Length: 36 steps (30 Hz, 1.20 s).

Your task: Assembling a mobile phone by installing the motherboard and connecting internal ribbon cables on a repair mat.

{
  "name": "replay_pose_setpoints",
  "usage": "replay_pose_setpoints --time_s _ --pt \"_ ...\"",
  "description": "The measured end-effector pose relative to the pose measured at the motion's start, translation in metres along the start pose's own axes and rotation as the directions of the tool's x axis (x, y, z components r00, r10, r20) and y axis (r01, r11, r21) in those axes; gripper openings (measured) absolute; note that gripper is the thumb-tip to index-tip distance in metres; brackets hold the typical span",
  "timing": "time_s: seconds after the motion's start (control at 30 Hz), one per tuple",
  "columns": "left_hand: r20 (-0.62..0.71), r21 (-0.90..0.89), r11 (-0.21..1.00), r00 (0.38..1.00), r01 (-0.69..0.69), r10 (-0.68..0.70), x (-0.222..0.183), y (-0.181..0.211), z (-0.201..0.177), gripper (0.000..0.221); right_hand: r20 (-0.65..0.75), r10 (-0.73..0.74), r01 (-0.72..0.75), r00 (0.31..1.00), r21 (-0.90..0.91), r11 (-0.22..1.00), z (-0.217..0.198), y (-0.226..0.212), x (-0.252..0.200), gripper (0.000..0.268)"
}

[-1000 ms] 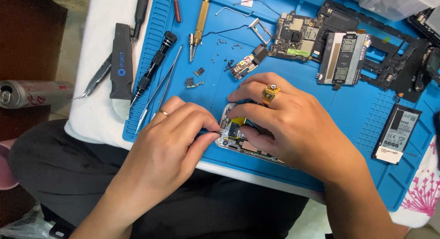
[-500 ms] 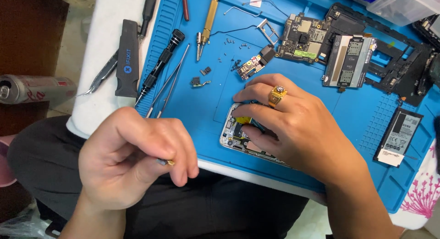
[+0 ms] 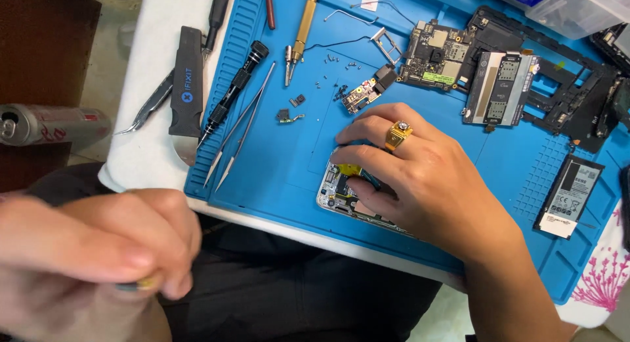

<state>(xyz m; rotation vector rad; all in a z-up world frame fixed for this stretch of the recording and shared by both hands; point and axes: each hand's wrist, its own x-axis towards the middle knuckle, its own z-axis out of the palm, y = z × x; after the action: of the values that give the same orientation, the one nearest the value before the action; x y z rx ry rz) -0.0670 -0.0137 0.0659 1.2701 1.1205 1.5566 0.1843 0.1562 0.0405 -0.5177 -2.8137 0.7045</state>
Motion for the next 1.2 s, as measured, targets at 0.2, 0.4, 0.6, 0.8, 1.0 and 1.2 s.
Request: replay_pose_setpoints --time_s 0.2,0.4,0.6,0.8,1.0,1.2 --pt "0.296 0.819 0.535 0.951 -0.206 -0.086 0.021 0.016 0.024 0.009 0.021 0.021 -0.022 1.0 0.022 1.0 -0.001 0.001 -0.001 0.022" --pt "0.274 0.914 0.371 0.926 -0.167 -0.26 -0.008 0.011 0.018 0.012 0.035 0.021 -0.022 0.999 0.03 0.999 0.0 0.002 -0.002 0.025" --pt "0.286 0.817 0.552 0.949 -0.169 -0.134 -0.007 0.017 0.012 0.006 0.016 0.013 -0.013 1.0 0.044 0.999 0.0 0.001 -0.001 0.023" --pt "0.169 0.825 0.554 0.984 -0.109 -0.058 -0.008 0.002 0.015 0.007 -0.03 -0.055 0.055 0.998 0.013 0.998 0.0 -0.002 -0.001 0.016" --pt "0.211 0.752 0.64 0.978 -0.159 -0.004 0.018 -0.014 0.023 0.008 -0.107 -0.105 0.1 0.989 -0.052 0.994 0.011 -0.001 0.001 0.015" --pt "0.303 0.747 0.628 0.953 -0.218 -0.03 0.046 -0.021 0.034 0.008 -0.146 -0.143 0.135 0.979 -0.069 0.989 0.01 -0.006 0.002 0.01"
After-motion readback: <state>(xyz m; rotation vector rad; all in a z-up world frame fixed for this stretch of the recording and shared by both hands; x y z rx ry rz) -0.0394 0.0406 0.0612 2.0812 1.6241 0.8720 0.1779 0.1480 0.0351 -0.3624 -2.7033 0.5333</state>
